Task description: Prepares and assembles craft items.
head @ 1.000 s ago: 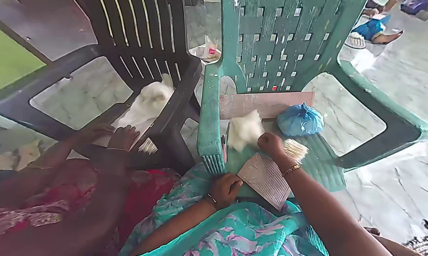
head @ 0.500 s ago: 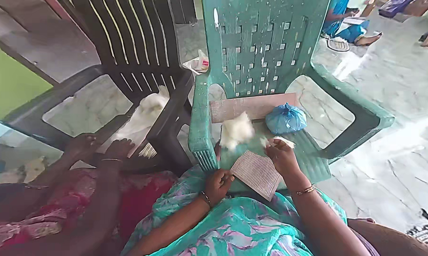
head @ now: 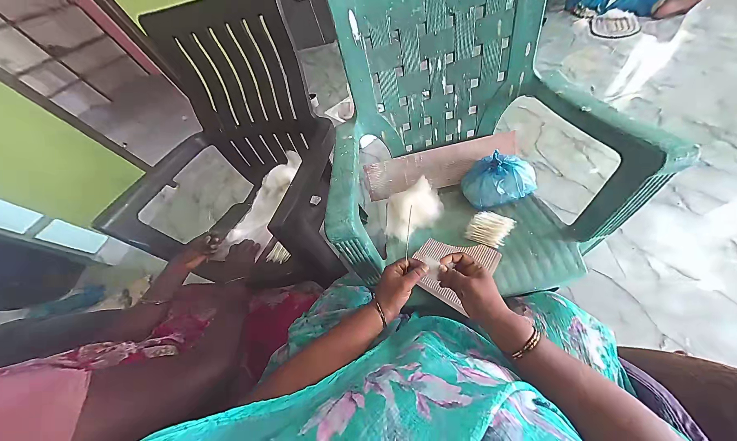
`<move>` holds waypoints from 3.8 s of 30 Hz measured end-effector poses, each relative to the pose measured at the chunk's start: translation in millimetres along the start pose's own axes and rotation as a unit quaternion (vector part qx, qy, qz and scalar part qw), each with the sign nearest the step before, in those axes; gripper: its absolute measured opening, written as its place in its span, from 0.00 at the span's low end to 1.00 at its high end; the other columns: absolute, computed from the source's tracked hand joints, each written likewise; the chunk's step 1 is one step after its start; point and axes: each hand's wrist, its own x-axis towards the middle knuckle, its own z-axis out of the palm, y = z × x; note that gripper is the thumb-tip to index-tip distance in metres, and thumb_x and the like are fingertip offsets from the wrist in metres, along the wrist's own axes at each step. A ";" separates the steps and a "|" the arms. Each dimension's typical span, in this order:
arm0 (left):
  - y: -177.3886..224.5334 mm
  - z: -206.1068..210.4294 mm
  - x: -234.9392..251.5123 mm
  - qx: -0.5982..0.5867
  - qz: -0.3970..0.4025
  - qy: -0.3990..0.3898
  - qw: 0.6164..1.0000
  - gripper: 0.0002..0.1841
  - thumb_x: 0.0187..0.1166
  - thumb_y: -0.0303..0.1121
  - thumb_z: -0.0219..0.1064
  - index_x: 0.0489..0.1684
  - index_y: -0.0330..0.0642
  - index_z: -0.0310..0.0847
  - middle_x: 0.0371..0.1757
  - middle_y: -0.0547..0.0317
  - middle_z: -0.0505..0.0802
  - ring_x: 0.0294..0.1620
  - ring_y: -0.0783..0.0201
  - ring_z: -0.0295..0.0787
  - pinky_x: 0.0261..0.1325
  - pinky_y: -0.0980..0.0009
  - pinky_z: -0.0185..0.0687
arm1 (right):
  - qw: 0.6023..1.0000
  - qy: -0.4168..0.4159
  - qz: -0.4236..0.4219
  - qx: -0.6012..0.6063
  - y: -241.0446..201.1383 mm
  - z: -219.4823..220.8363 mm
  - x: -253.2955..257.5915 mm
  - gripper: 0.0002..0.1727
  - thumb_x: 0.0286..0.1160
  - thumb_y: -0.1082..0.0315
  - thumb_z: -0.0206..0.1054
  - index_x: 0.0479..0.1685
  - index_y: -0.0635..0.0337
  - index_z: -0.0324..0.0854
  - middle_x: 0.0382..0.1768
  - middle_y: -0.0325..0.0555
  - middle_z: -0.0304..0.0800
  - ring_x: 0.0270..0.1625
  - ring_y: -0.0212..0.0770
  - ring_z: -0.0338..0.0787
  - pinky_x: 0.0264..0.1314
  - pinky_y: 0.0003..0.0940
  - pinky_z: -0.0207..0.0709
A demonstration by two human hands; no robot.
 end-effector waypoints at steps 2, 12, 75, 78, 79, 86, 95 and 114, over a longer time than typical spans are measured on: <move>-1.8 0.1 0.1 -0.001 -0.003 0.004 1.000 0.03 0.80 0.25 0.66 0.37 0.39 0.83 0.26 0.71 0.83 0.21 0.80 0.72 0.25 0.83 0.68 | 0.999 0.028 0.017 0.027 -2.0 -3.3 1.8 0.05 0.78 0.81 0.61 0.41 0.62 0.78 0.31 0.39 0.88 0.32 0.32 0.89 0.42 0.28 0.87; -6.9 1.5 3.7 0.019 -0.010 -0.020 1.000 0.02 0.80 0.25 0.66 0.37 0.40 0.83 0.26 0.72 0.83 0.20 0.81 0.70 0.24 0.83 0.65 | 0.997 -0.033 0.067 0.037 4.7 -10.0 9.7 0.12 0.77 0.80 0.64 0.55 0.64 0.74 0.42 0.44 0.89 0.40 0.36 0.92 0.49 0.34 0.89; -9.3 -13.7 -3.7 0.431 -0.120 -0.108 0.888 0.21 0.94 0.36 0.48 0.72 0.27 0.74 0.66 0.33 0.87 0.72 0.44 0.83 0.78 0.50 0.72 | 0.652 -0.223 -0.089 -0.719 9.7 -25.0 54.2 0.33 0.90 0.51 0.55 0.91 0.53 0.62 0.93 0.49 0.57 0.96 0.50 0.50 0.94 0.66 0.35; -9.7 -13.3 -5.2 0.438 -0.113 -0.119 0.884 0.21 0.95 0.36 0.48 0.70 0.27 0.75 0.66 0.33 0.86 0.72 0.44 0.83 0.78 0.50 0.73 | 0.590 -0.272 -0.007 -0.760 5.1 -22.5 45.7 0.43 0.88 0.40 0.51 0.97 0.52 0.46 0.97 0.45 0.43 0.98 0.44 0.38 0.93 0.68 0.18; -9.3 -13.5 -6.2 0.436 -0.116 -0.126 0.883 0.21 0.94 0.37 0.49 0.70 0.28 0.75 0.66 0.34 0.87 0.71 0.44 0.84 0.78 0.50 0.73 | 0.579 -0.282 0.000 -0.765 2.4 -25.3 40.2 0.44 0.87 0.39 0.51 0.97 0.53 0.45 0.97 0.45 0.42 0.98 0.45 0.38 0.92 0.69 0.18; -10.1 -8.5 -12.4 0.428 -0.130 -0.206 0.870 0.20 0.93 0.38 0.52 0.63 0.28 0.79 0.57 0.35 0.89 0.62 0.43 0.86 0.70 0.47 0.75 | 0.520 -0.339 0.026 -0.784 -19.2 -52.5 -16.4 0.46 0.87 0.40 0.52 0.97 0.57 0.44 0.97 0.46 0.39 0.98 0.46 0.39 0.91 0.71 0.20; -14.4 -14.0 -10.8 0.363 -0.103 -0.121 0.918 0.19 0.93 0.36 0.54 0.62 0.27 0.80 0.54 0.35 0.89 0.57 0.45 0.87 0.67 0.50 0.78 | 0.632 -0.204 -0.213 -0.717 -22.1 -84.5 0.0 0.28 0.85 0.53 0.59 0.74 0.63 0.82 0.77 0.52 0.83 0.84 0.59 0.75 0.85 0.76 0.51; -18.3 -11.1 -12.8 0.389 -0.095 -0.227 0.888 0.18 0.91 0.36 0.56 0.59 0.26 0.81 0.53 0.35 0.90 0.58 0.45 0.87 0.68 0.49 0.77 | 0.546 -0.378 -0.084 -0.742 -15.4 -74.9 -21.6 0.38 0.86 0.47 0.57 0.89 0.62 0.62 0.92 0.51 0.60 0.94 0.53 0.58 0.88 0.76 0.38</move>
